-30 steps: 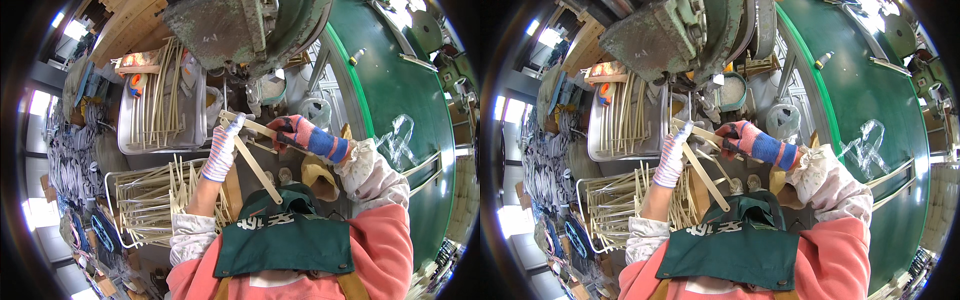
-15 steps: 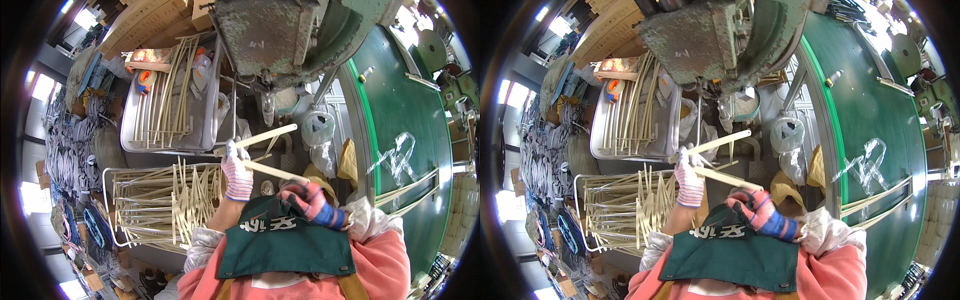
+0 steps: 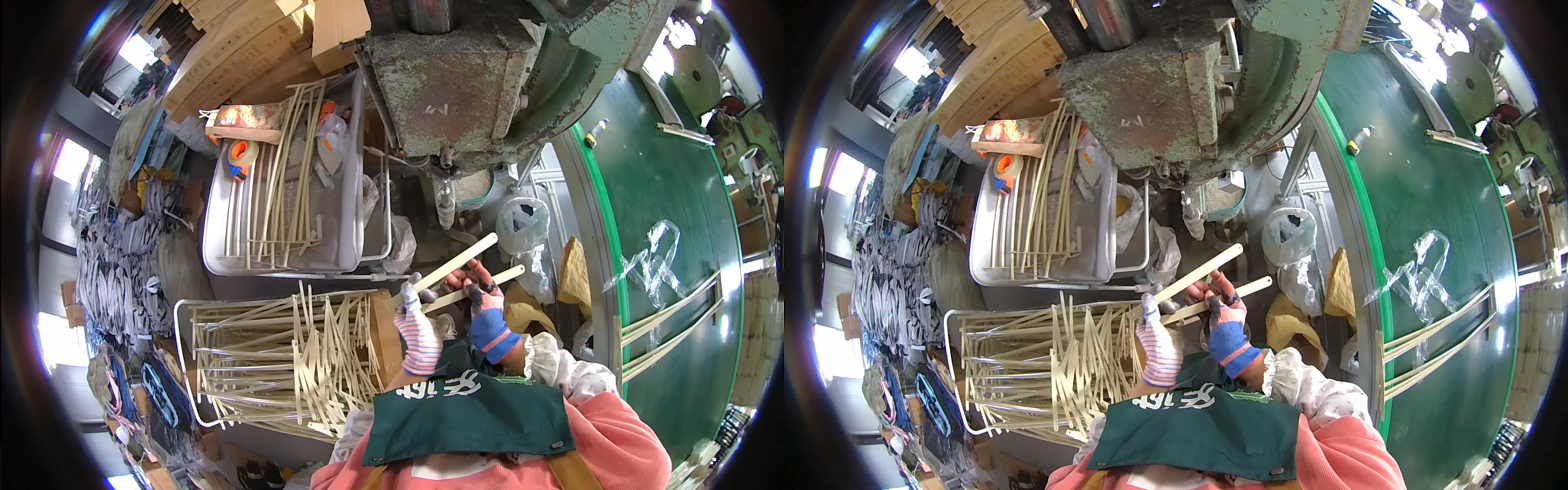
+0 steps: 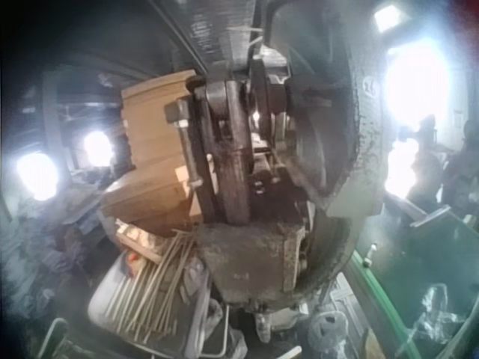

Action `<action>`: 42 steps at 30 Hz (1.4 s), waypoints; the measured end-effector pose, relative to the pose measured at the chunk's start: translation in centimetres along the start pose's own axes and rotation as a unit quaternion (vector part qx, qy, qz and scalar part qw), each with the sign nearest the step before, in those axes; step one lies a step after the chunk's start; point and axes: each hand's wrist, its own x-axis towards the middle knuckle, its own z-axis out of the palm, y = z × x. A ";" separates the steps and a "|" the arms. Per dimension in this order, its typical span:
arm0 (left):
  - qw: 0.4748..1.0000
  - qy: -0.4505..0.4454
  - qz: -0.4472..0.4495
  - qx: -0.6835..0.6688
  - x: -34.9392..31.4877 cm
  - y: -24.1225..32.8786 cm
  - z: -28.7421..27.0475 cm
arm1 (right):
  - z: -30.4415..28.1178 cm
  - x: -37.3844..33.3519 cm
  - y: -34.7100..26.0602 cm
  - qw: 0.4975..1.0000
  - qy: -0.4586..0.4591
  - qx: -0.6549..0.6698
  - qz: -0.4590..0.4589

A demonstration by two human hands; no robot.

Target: The person repeatedly picks up pairs of light-colored wooden rods, aligns them under a press machine, and presses them together to form small rectangular frames. After each press, the person removes the assembled frame and places it on a nearby green workbench. The process is repeated continuously throughout the clip.

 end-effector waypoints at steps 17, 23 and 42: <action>0.935 -0.265 0.104 0.214 6.2 8.1 -3.5 | -2.3 3.4 -14.6 0.910 -0.147 -0.337 0.193; 0.933 -0.093 0.270 0.220 6.0 6.2 4.4 | 2.7 4.4 -14.4 0.850 -0.168 -0.481 0.134; 0.954 -0.197 0.105 0.199 8.7 3.4 10.5 | 5.9 8.2 -14.0 0.856 -0.279 -0.394 0.183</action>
